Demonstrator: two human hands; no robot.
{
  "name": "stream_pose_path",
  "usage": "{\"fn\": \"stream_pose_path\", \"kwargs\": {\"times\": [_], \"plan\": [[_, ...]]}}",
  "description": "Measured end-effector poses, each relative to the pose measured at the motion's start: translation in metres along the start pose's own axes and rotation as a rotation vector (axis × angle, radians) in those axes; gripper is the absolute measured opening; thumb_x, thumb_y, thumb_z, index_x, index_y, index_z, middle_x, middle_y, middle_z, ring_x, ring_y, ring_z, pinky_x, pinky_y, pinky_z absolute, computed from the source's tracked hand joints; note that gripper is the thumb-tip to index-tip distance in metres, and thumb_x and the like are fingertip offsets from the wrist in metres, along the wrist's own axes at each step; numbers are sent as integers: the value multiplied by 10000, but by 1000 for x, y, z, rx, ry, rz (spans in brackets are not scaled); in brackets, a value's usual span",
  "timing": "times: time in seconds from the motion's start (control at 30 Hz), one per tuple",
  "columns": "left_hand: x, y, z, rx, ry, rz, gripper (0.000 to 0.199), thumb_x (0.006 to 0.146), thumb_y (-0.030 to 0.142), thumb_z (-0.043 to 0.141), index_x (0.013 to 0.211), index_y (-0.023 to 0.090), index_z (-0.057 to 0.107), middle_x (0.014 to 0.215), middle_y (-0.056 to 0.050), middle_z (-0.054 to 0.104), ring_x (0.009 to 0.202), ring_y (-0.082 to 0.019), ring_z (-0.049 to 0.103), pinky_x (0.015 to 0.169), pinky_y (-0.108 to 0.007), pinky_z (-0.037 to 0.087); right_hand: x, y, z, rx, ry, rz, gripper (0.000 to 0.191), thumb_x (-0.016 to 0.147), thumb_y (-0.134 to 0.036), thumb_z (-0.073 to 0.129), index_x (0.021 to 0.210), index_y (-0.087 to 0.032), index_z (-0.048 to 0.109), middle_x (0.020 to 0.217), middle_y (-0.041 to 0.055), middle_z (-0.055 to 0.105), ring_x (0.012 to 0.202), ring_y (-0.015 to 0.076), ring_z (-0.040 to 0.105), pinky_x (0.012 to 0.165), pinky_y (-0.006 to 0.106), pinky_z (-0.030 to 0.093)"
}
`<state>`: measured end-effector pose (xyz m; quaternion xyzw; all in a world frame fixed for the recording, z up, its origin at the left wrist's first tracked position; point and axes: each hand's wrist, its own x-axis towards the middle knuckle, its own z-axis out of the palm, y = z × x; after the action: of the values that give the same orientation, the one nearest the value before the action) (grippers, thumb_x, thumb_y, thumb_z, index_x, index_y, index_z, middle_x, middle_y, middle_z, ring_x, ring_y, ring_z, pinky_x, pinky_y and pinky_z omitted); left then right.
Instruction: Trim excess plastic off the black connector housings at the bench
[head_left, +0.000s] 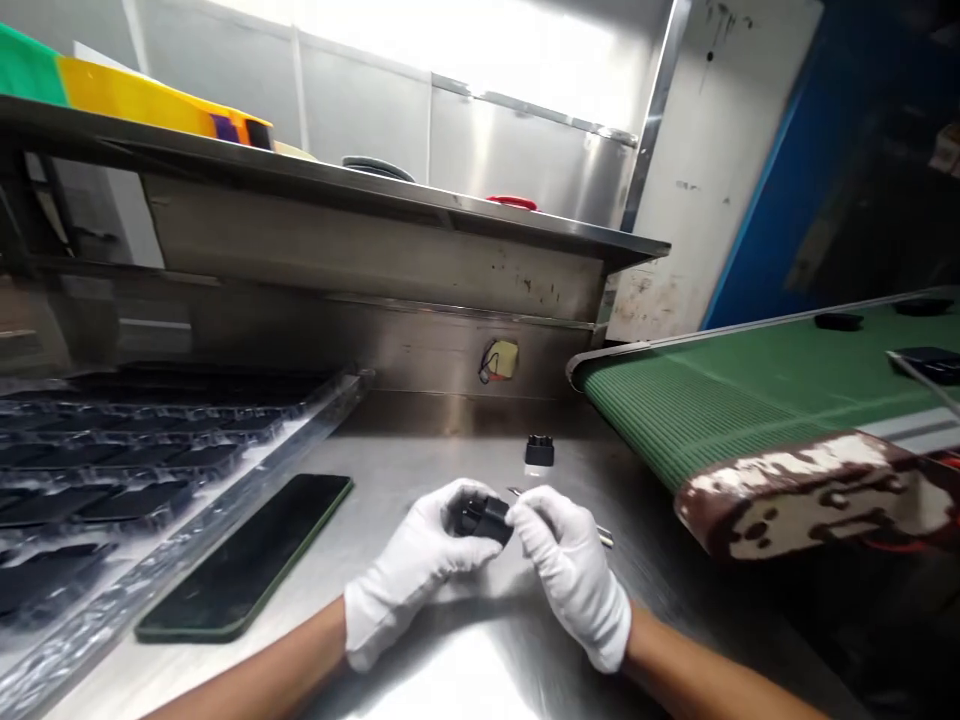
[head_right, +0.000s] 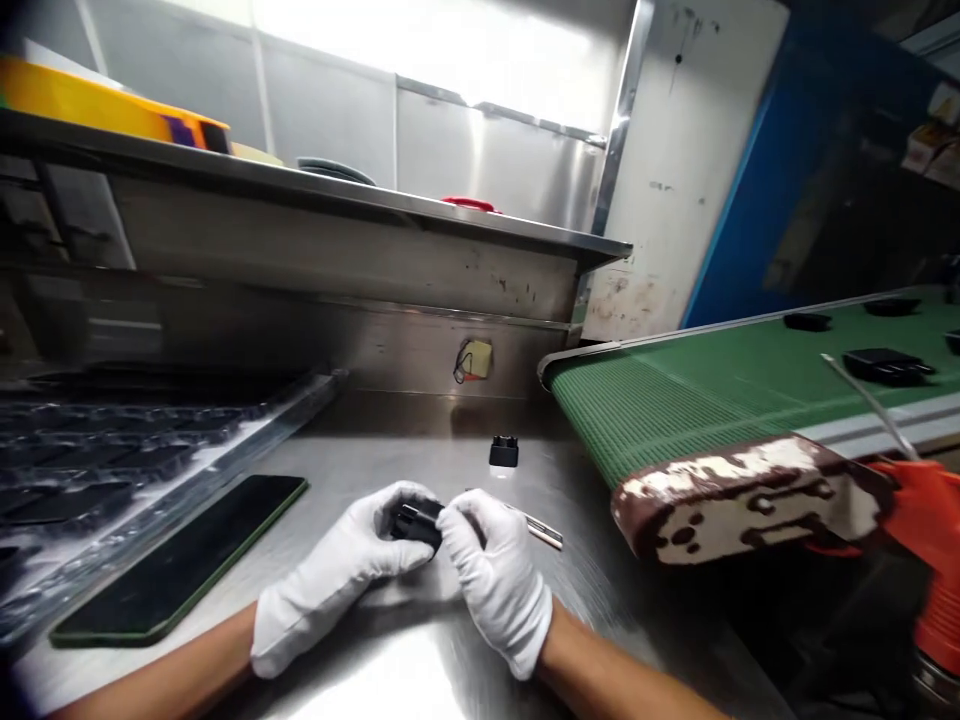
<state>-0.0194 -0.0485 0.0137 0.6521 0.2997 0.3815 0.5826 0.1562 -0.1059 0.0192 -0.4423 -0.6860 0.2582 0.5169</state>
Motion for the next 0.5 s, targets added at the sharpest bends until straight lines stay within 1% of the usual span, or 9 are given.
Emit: {"fn": "stream_pose_path", "kwargs": {"times": [0.07,0.13,0.2,0.27,0.3,0.4,0.5], "plan": [[0,-3,-2,-58,10,-5,394,651,256,857,972,170,647,916,-17,675,834,-175,613,768,-287,496,7,14,-3,47,50,21,260,1005,-409,464,875,-205,558,708,-31,474,624,120,455,593,249,395],[-2,-10,-1,-122,-25,-33,379,653,264,870,957,175,661,874,0,671,795,-160,606,739,-271,491,6,22,-12,95,40,108,283,994,-452,493,876,-201,553,658,-47,435,566,105,417,536,232,363],[-5,-16,4,-202,-63,-70,357,649,245,876,939,186,675,828,15,670,736,-142,599,703,-255,490,4,24,-20,152,-36,259,341,981,-496,506,858,-183,561,625,-50,468,512,87,411,497,218,339],[-9,-18,12,-262,-34,-126,338,615,165,870,898,195,687,793,18,681,680,-135,597,656,-242,491,2,23,-23,231,-144,408,403,963,-539,511,816,-168,565,602,-38,517,472,76,420,473,204,327],[-11,-17,16,-286,-9,-153,321,602,128,861,864,194,689,782,11,694,665,-141,605,631,-240,491,2,23,-23,274,-195,456,424,956,-551,512,789,-165,565,585,-34,527,460,74,423,464,198,324],[-14,-8,24,-354,5,-220,258,631,76,834,817,198,702,774,-2,728,693,-160,656,625,-220,507,0,21,-19,436,-302,534,451,919,-574,563,732,-163,563,526,-40,501,461,71,431,461,179,324],[-13,0,25,-414,-38,-242,246,661,70,835,828,216,728,740,24,726,697,-140,674,659,-191,525,-6,21,-16,603,-373,609,463,877,-600,611,733,-163,559,497,-55,470,422,44,356,434,164,259]]}}
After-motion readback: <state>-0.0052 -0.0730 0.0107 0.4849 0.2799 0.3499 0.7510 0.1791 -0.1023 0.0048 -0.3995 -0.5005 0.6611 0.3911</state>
